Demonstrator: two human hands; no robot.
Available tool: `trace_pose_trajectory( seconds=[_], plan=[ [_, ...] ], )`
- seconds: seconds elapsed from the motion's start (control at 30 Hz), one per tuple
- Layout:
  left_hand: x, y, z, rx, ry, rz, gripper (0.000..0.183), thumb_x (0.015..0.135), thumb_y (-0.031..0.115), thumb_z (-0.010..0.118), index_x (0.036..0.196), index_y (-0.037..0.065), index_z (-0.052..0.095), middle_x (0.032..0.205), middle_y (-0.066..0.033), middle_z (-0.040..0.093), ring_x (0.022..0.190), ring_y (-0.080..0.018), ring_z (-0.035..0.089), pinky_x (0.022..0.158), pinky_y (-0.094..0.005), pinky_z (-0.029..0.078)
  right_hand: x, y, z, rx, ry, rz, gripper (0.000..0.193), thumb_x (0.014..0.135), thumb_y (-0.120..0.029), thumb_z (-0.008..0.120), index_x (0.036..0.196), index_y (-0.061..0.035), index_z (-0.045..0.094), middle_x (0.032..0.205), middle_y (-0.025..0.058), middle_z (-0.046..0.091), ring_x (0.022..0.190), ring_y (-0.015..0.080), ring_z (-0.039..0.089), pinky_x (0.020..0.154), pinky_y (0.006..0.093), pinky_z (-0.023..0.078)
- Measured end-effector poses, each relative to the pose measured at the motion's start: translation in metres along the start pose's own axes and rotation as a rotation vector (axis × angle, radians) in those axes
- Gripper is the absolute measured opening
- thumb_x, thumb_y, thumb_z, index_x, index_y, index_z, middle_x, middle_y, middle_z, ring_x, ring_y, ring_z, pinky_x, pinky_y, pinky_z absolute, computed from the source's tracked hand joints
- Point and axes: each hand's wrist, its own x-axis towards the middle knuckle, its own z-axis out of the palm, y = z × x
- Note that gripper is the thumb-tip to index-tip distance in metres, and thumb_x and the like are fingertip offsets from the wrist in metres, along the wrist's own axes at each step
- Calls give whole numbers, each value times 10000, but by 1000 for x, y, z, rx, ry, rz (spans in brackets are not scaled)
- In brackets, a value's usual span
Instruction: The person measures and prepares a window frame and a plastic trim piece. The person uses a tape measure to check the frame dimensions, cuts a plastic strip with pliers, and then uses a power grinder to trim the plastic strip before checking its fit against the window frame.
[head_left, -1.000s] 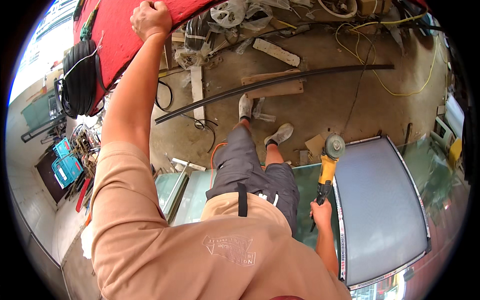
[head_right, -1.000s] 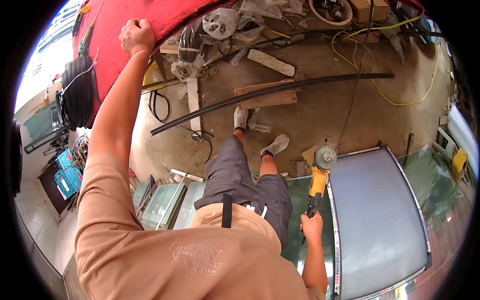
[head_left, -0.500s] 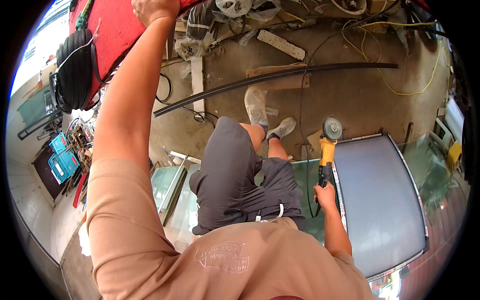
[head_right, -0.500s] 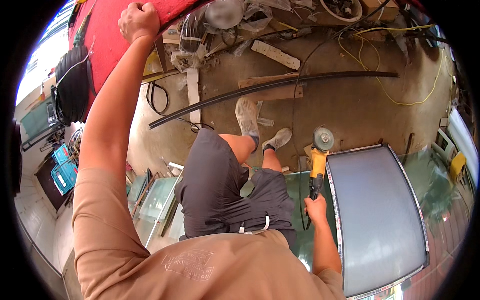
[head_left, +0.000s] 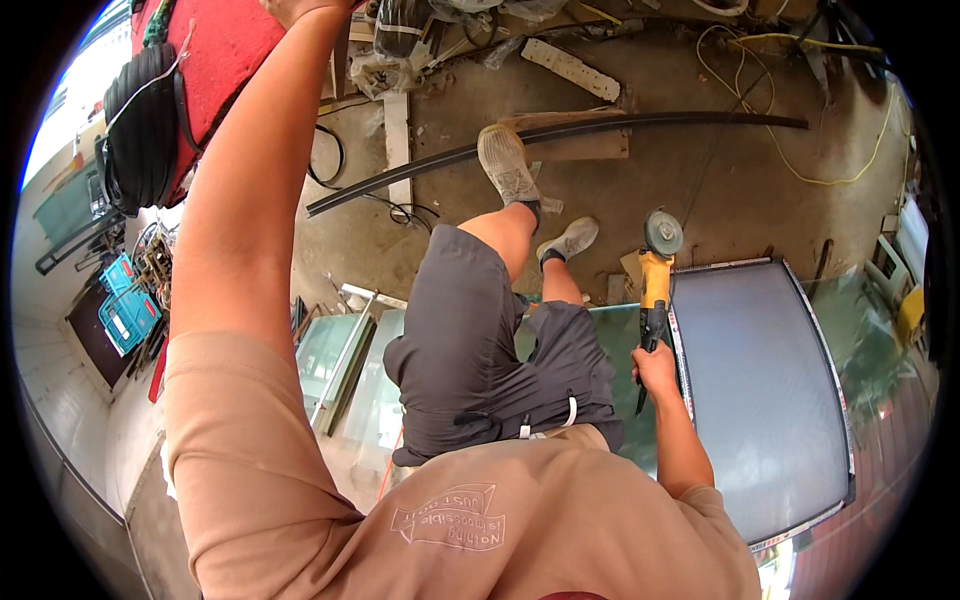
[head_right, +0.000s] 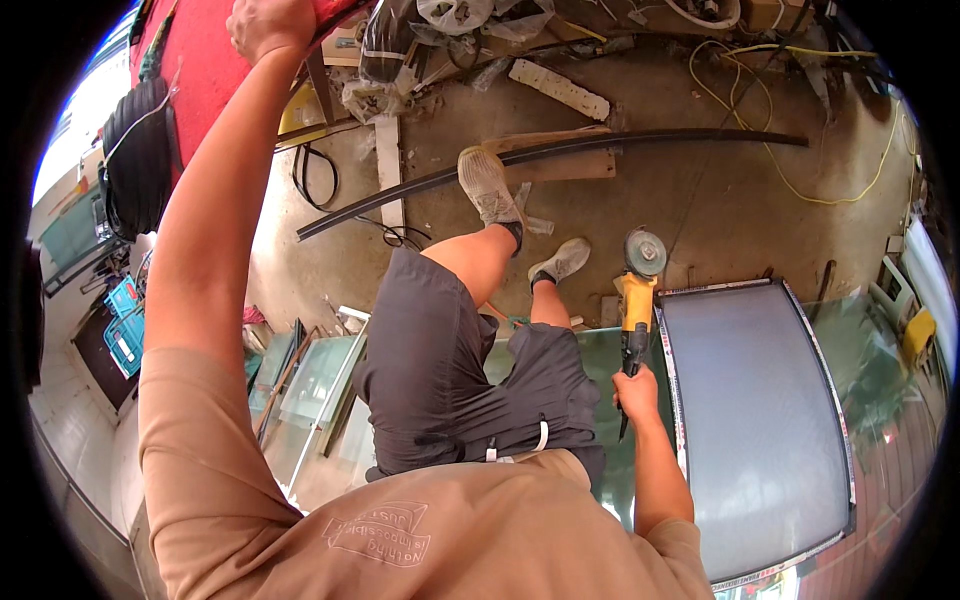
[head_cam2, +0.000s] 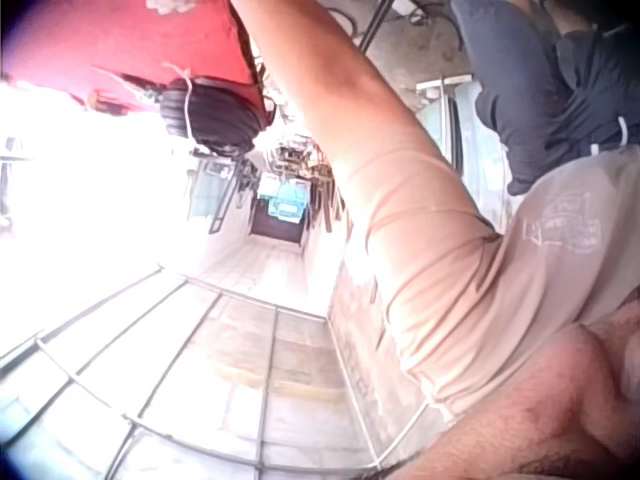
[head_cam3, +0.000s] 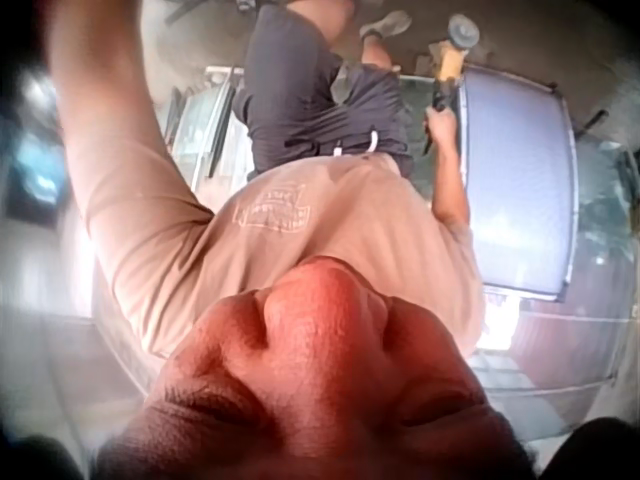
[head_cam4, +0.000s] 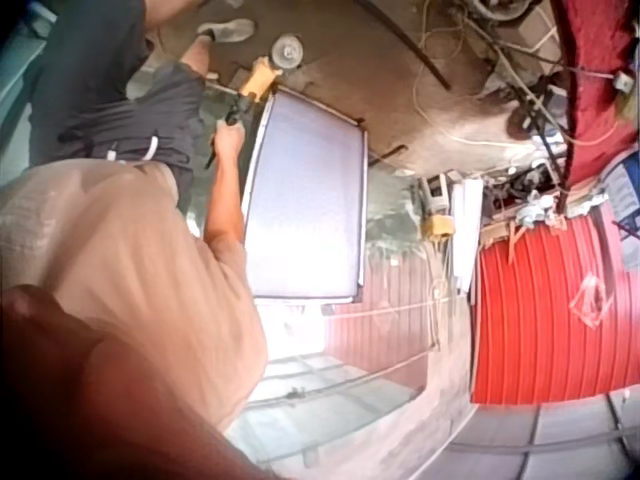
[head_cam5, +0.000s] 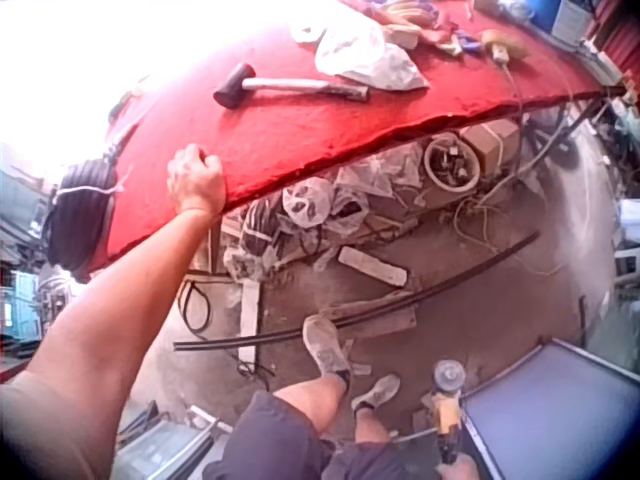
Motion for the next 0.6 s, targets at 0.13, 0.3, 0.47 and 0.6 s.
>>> trace_pose_trajectory(
  seconds=[0.13, 0.3, 0.47, 0.6],
  plan=[
    [0, -1, 1, 5, 16, 21, 312, 962, 323, 554, 1044, 64, 709, 1177, -206, 709, 1169, -431, 636, 1017, -549, 508, 6, -6, -1, -48, -9, -17, 89, 864, -58, 674, 881, -17, 597, 660, 54, 609, 486, 166, 603, 470, 347, 496],
    [2, -5, 2, 2, 14, 28, 309, 955, 317, 559, 1041, 61, 711, 1165, -210, 713, 1162, -428, 640, 1016, -542, 509, 15, -24, 6, -67, -20, -40, 80, 861, -71, 672, 883, -21, 614, 660, 54, 618, 491, 172, 610, 475, 352, 495],
    [1, -6, 9, -8, 36, 48, 293, 947, 304, 572, 1020, 56, 712, 1134, -210, 718, 1136, -424, 646, 998, -541, 516, 31, -44, 20, -75, -60, -60, 83, 878, -57, 672, 894, -45, 592, 685, 48, 607, 519, 158, 592, 495, 341, 503],
    [3, -7, 7, 1, 55, 68, 271, 939, 286, 585, 992, 52, 712, 1096, -212, 722, 1099, -426, 653, 979, -540, 522, 40, -63, 32, -54, -67, -84, 83, 868, -76, 676, 871, -28, 609, 667, 50, 618, 512, 156, 613, 486, 342, 502]
  ],
)
